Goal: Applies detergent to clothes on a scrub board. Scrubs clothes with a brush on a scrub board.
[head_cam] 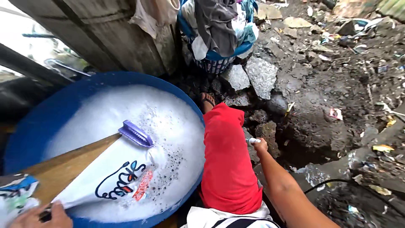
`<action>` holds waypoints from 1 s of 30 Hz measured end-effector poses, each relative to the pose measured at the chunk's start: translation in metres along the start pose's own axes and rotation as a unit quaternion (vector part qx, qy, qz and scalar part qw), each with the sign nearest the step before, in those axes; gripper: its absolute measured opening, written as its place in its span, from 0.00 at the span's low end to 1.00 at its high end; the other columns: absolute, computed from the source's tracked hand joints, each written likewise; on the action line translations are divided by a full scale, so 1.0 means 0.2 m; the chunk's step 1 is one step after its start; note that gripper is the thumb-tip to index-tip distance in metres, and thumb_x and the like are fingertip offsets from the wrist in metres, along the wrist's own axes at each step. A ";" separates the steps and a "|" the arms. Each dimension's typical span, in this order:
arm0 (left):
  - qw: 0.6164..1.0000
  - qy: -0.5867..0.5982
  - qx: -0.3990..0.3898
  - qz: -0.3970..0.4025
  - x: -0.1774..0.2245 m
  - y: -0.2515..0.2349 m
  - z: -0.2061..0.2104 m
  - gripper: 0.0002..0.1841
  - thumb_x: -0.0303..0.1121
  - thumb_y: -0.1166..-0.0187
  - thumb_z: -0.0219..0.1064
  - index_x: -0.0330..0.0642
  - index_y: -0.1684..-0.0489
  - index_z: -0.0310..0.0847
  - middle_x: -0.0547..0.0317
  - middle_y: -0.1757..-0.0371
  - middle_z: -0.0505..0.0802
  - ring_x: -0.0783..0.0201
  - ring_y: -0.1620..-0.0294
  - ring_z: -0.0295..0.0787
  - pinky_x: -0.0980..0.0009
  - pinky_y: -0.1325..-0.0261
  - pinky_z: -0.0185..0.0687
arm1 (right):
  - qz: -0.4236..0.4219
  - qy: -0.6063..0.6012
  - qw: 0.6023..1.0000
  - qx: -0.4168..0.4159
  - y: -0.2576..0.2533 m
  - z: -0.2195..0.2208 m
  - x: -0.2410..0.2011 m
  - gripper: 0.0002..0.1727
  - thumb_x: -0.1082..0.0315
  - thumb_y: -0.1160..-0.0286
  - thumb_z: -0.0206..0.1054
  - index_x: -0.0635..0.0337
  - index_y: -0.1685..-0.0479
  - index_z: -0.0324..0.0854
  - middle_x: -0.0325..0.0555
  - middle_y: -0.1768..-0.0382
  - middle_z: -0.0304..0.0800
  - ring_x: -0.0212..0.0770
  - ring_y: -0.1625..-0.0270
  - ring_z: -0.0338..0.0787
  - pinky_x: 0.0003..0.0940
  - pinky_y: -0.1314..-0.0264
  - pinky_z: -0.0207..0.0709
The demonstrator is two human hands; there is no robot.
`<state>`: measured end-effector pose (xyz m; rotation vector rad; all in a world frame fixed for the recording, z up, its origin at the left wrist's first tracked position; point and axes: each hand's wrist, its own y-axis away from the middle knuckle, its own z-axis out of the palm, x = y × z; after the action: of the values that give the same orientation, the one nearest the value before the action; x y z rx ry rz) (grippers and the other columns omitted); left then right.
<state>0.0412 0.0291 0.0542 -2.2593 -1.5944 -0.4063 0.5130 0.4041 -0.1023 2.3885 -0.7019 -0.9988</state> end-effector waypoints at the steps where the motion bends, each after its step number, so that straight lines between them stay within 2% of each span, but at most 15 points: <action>1: 1.000 0.003 0.001 0.012 -0.04 -0.02 0.02 0.22 0.35 0.16 0.61 0.19 0.38 0.82 0.21 0.26 0.79 0.35 0.17 0.69 0.57 0.12 0.54 | 0.001 0.002 1.000 -0.017 0.01 -0.03 -0.01 0.35 0.76 0.27 0.72 0.70 0.17 0.67 0.73 0.22 0.73 0.65 0.18 0.73 0.59 0.18 0.66; 4: 0.995 0.040 0.056 0.072 -0.28 -0.10 0.15 0.20 0.33 0.18 0.63 0.18 0.45 0.84 0.15 0.32 0.80 0.23 0.23 0.70 0.42 0.16 0.57 | -0.041 0.061 0.997 0.001 0.07 -0.11 -0.21 0.43 0.70 0.30 0.77 0.69 0.13 0.61 0.79 0.19 0.66 0.72 0.16 0.67 0.65 0.17 0.64; 6: 0.993 0.039 0.074 0.085 -0.32 -0.12 0.16 0.19 0.33 0.20 0.64 0.20 0.48 0.85 0.15 0.34 0.81 0.20 0.26 0.71 0.36 0.18 0.57 | -0.128 0.086 0.986 0.063 0.13 -0.17 -0.48 0.44 0.65 0.28 0.76 0.70 0.12 0.60 0.86 0.18 0.58 0.81 0.14 0.60 0.72 0.15 0.57; 7: 0.993 0.038 0.073 0.080 -0.32 -0.12 0.15 0.18 0.34 0.19 0.65 0.21 0.48 0.86 0.16 0.35 0.82 0.20 0.26 0.72 0.36 0.19 0.58 | -0.196 0.075 0.973 0.097 0.15 -0.19 -0.63 0.44 0.64 0.29 0.77 0.71 0.13 0.61 0.88 0.18 0.59 0.84 0.15 0.60 0.76 0.17 0.56; 9: 0.995 0.037 0.068 0.067 -0.30 -0.13 0.14 0.17 0.34 0.19 0.65 0.23 0.49 0.88 0.19 0.36 0.84 0.22 0.28 0.74 0.35 0.20 0.59 | -0.344 0.059 0.930 0.115 0.30 -0.21 -0.99 0.42 0.63 0.26 0.73 0.72 0.14 0.61 0.84 0.18 0.61 0.79 0.14 0.62 0.71 0.15 0.57; 11: 0.995 0.050 0.061 0.055 -0.30 -0.14 0.15 0.16 0.33 0.20 0.66 0.23 0.49 0.88 0.19 0.35 0.83 0.23 0.27 0.74 0.34 0.20 0.58 | -0.484 0.065 0.869 0.073 0.54 -0.15 -1.35 0.38 0.63 0.22 0.69 0.73 0.15 0.62 0.79 0.18 0.64 0.71 0.15 0.66 0.62 0.14 0.61; 13: 0.995 0.063 0.060 0.047 -0.31 -0.14 0.15 0.15 0.31 0.20 0.68 0.23 0.50 0.88 0.21 0.34 0.83 0.24 0.26 0.73 0.34 0.19 0.59 | -0.583 0.113 0.804 0.001 0.82 0.03 -1.64 0.33 0.63 0.21 0.67 0.71 0.19 0.68 0.74 0.22 0.72 0.67 0.19 0.74 0.60 0.17 0.68; 15: 0.996 0.071 0.053 0.033 -0.31 -0.15 0.15 0.15 0.31 0.20 0.69 0.25 0.49 0.88 0.24 0.33 0.84 0.25 0.25 0.73 0.35 0.19 0.60 | -0.634 0.231 0.734 -0.081 1.07 0.31 -1.82 0.29 0.60 0.19 0.68 0.66 0.22 0.74 0.71 0.25 0.77 0.69 0.22 0.78 0.67 0.22 0.70; 17: 0.996 0.077 0.048 0.022 -0.31 -0.15 0.14 0.14 0.31 0.20 0.69 0.26 0.49 0.88 0.25 0.33 0.84 0.27 0.25 0.74 0.35 0.20 0.62 | -0.654 0.349 0.655 -0.145 1.20 0.64 -1.85 0.29 0.57 0.22 0.72 0.63 0.25 0.79 0.73 0.28 0.79 0.74 0.24 0.78 0.76 0.26 0.69; 19: 0.995 0.087 0.041 0.012 -0.30 -0.15 0.14 0.14 0.31 0.20 0.70 0.26 0.49 0.89 0.26 0.33 0.84 0.27 0.25 0.74 0.34 0.22 0.64 | -0.633 0.418 0.621 -0.197 1.27 0.94 -1.78 0.35 0.52 0.26 0.76 0.63 0.22 0.76 0.76 0.27 0.77 0.77 0.24 0.76 0.79 0.28 0.68; 21: 0.994 0.096 0.043 0.004 -0.30 -0.15 0.14 0.13 0.31 0.21 0.70 0.27 0.50 0.89 0.28 0.33 0.85 0.28 0.26 0.76 0.34 0.24 0.67 | -0.592 0.391 0.662 -0.241 1.29 1.19 -1.66 0.44 0.52 0.29 0.78 0.70 0.17 0.69 0.81 0.27 0.74 0.80 0.24 0.75 0.79 0.28 0.67; 23: 0.993 0.108 0.055 0.007 -0.32 -0.15 0.16 0.12 0.30 0.22 0.71 0.28 0.52 0.90 0.30 0.35 0.87 0.30 0.29 0.79 0.34 0.26 0.69 | -0.532 0.317 0.738 -0.268 1.31 1.38 -1.52 0.50 0.53 0.31 0.80 0.74 0.13 0.59 0.83 0.26 0.72 0.79 0.25 0.76 0.76 0.25 0.68; 26: 0.991 0.124 0.052 0.004 -0.33 -0.16 0.17 0.11 0.30 0.22 0.71 0.30 0.53 0.91 0.32 0.36 0.88 0.32 0.30 0.80 0.36 0.27 0.71 | -0.441 0.269 0.815 -0.263 1.33 1.53 -1.35 0.48 0.59 0.28 0.79 0.72 0.13 0.56 0.80 0.30 0.78 0.76 0.27 0.80 0.72 0.26 0.72; 28: 0.991 0.129 0.040 -0.004 -0.33 -0.16 0.17 0.11 0.30 0.22 0.71 0.30 0.51 0.91 0.33 0.35 0.87 0.32 0.30 0.80 0.36 0.28 0.71 | -0.436 0.276 0.827 -0.223 1.40 1.57 -1.29 0.42 0.62 0.28 0.77 0.71 0.17 0.61 0.78 0.33 0.82 0.75 0.30 0.83 0.74 0.31 0.75; 30: 0.990 0.138 0.043 0.000 -0.34 -0.16 0.17 0.11 0.30 0.22 0.70 0.29 0.52 0.90 0.33 0.36 0.88 0.32 0.31 0.81 0.35 0.29 0.72 | -0.486 0.254 0.809 -0.210 1.57 1.61 -1.22 0.41 0.63 0.29 0.76 0.70 0.17 0.64 0.78 0.33 0.81 0.77 0.32 0.83 0.76 0.35 0.74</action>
<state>-0.0105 -0.0030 -0.0015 -2.0380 -1.4410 -0.6082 0.0384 0.2451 0.0009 2.3624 0.9483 -0.6455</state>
